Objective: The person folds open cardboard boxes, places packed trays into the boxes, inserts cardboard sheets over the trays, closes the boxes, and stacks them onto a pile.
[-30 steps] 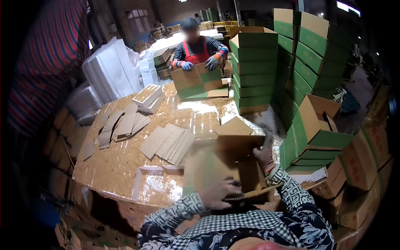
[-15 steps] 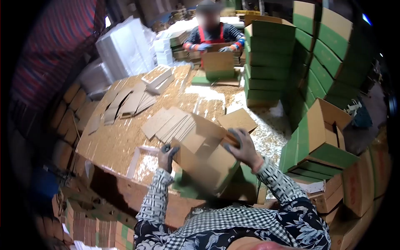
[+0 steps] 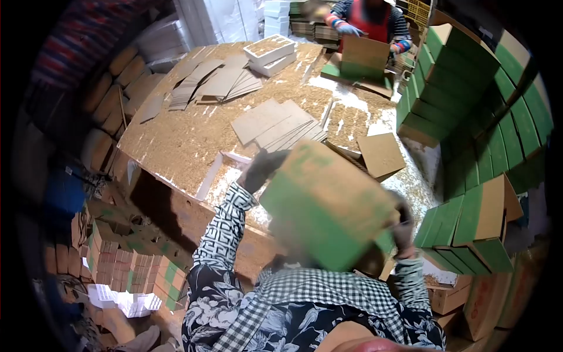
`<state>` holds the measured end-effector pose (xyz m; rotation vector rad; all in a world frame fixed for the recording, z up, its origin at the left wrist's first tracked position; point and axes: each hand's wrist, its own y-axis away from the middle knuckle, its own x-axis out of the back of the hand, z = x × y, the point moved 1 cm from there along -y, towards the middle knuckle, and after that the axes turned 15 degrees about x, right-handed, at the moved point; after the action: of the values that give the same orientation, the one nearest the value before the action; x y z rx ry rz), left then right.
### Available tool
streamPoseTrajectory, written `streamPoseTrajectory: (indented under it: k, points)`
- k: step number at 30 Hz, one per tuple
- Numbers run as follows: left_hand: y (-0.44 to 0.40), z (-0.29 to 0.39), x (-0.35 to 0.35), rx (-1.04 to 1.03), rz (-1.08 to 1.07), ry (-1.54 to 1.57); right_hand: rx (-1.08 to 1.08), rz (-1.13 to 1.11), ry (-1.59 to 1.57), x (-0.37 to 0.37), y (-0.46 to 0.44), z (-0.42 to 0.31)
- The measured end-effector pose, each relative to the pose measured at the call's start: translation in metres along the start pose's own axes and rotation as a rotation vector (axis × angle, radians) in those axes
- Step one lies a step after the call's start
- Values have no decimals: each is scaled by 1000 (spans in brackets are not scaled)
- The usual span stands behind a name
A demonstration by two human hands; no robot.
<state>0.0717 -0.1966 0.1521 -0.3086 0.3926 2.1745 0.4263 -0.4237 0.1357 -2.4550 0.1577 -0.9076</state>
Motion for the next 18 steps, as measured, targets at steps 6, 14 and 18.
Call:
streamPoseTrajectory:
  k: [6, 14, 18]
  points:
    - [-39, -92, -18, 139, 305, -382, -220, -510, 395, -38, 27, 36]
    - [-31, -212, -36, 99, 487, -779, -534, -41, 588, -33, -3, 18]
    - [-59, -214, -1, 94, 244, -732, -662, 333, -254, -11, -25, -18]
